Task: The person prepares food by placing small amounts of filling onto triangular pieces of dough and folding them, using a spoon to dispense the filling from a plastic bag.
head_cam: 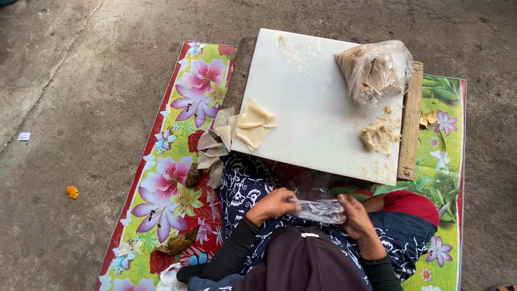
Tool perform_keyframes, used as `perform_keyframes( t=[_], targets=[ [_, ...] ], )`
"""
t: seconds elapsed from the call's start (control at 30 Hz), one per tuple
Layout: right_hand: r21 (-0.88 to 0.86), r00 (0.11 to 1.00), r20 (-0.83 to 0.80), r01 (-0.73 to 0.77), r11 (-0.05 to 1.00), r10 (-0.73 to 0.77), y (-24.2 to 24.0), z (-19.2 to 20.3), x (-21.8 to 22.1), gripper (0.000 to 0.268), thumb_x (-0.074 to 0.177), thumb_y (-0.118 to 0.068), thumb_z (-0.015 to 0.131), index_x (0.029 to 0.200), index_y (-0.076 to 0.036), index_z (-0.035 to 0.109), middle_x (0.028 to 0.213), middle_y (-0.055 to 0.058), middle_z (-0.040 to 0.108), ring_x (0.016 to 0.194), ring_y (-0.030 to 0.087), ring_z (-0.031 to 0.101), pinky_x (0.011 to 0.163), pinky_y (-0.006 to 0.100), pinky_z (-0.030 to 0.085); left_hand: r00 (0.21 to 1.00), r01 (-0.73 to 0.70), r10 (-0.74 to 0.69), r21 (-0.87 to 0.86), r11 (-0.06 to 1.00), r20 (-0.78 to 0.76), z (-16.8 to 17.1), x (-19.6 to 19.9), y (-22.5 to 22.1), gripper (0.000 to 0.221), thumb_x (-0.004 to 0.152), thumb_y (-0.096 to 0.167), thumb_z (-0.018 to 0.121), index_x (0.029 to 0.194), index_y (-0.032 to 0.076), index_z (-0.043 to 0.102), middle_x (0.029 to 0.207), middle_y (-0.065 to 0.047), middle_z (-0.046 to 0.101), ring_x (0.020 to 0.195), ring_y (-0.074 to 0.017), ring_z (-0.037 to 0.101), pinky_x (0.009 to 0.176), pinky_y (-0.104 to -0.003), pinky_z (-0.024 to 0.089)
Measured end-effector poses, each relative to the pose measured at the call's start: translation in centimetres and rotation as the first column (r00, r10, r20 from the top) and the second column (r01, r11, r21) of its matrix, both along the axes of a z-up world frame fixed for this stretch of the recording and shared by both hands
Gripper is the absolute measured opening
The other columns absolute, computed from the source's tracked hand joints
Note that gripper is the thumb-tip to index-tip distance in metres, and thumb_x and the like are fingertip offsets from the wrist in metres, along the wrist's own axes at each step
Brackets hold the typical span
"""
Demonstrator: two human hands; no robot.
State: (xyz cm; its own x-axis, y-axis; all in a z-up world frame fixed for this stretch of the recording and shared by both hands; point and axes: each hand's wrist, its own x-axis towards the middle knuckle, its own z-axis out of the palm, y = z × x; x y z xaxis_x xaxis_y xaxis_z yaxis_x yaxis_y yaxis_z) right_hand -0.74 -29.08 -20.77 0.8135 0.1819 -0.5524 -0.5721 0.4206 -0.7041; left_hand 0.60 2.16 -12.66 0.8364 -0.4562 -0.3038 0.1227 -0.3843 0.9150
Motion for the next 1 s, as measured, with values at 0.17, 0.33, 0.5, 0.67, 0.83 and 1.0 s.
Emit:
perform_keyframes(
  t=[0.17, 0.33, 0.5, 0.67, 0.83, 1.0],
  targets=[
    [-0.374, 0.865, 0.163, -0.391, 0.841, 0.475, -0.3, -0.3, -1.4, 0.039, 0.102, -0.027, 0.068, 0.139, -0.015, 0.062, 0.095, 0.007, 0.065, 0.077, 0.015, 0.058, 0.064, 0.031, 0.049, 0.933, -0.13, 0.036, -0.24, 0.962, -0.359, -2.9, 1.7, 0.2, 0.043, 0.103, 0.038, 0.068, 0.086, -0.001, 0.078, 0.076, -0.005, 0.069, 0.064, -0.0095, 0.05, 0.059, -0.025, 0.04],
    [-0.645, 0.895, 0.081, -0.288, 0.708, 0.438, 2.3, -0.3, -0.1, 0.048, 0.085, -0.016, 0.064, 0.132, -0.004, 0.064, 0.102, 0.013, 0.076, 0.085, 0.022, 0.068, 0.075, 0.034, 0.056, 0.949, -0.101, 0.075, -0.069, 0.993, -0.305, -4.0, 2.5, -0.1, 0.048, 0.105, 0.04, 0.068, 0.095, -0.006, 0.077, 0.076, -0.009, 0.067, 0.064, -0.0116, 0.051, 0.058, -0.027, 0.043],
    [-0.873, 0.749, 0.214, -0.142, 0.466, 0.628, 1.1, 0.9, 0.3, 0.063, 0.081, -0.022, 0.079, 0.135, 0.001, 0.056, 0.128, 0.025, 0.058, 0.115, 0.035, 0.059, 0.095, 0.041, 0.05, 0.97, -0.242, 0.24, 0.039, 0.97, 0.046, -0.8, 1.9, 0.4, 0.04, 0.096, 0.034, 0.071, 0.11, -0.003, 0.072, 0.085, -0.008, 0.07, 0.074, -0.0152, 0.066, 0.066, -0.03, 0.053],
    [-0.919, 0.715, 0.195, -0.106, 0.38, 0.671, 1.0, 8.0, 0.7, 0.089, 0.075, -0.03, 0.085, 0.148, -0.002, 0.042, 0.136, 0.028, 0.045, 0.126, 0.038, 0.05, 0.102, 0.044, 0.045, 0.795, -0.602, 0.606, 0.152, 0.784, 0.017, 4.8, 2.0, 7.6, 0.031, 0.097, 0.036, 0.067, 0.098, 0.006, 0.074, 0.083, -0.007, 0.072, 0.073, -0.0161, 0.065, 0.065, -0.029, 0.052],
    [-0.824, 0.875, 0.069, -0.221, 0.521, 0.48, 1.7, 13.4, 2.4, 0.056, 0.088, -0.023, 0.07, 0.142, -0.015, 0.057, 0.127, 0.015, 0.059, 0.099, 0.026, 0.074, 0.083, 0.036, 0.064, 0.47, -0.855, 0.584, 0.18, 0.486, 0.662, 9.4, 5.1, 11.3, 0.033, 0.089, 0.026, 0.081, 0.109, 0.002, 0.07, 0.102, -0.01, 0.064, 0.082, -0.0194, 0.063, 0.069, -0.031, 0.054],
    [-0.823, 0.683, 0.457, 0.083, 0.562, 0.569, 4.4, 14.9, 3.5, 0.04, 0.089, -0.012, 0.073, 0.128, -0.007, 0.067, 0.112, 0.01, 0.069, 0.1, 0.02, 0.069, 0.085, 0.032, 0.056, 0.449, -0.693, 0.137, 0.247, 0.678, 0.883, 9.5, 10.8, 8.6, 0.037, 0.08, 0.019, 0.082, 0.113, 0.006, 0.072, 0.116, -0.011, 0.068, 0.107, -0.029, 0.066, 0.094, -0.039, 0.053]
  ],
)
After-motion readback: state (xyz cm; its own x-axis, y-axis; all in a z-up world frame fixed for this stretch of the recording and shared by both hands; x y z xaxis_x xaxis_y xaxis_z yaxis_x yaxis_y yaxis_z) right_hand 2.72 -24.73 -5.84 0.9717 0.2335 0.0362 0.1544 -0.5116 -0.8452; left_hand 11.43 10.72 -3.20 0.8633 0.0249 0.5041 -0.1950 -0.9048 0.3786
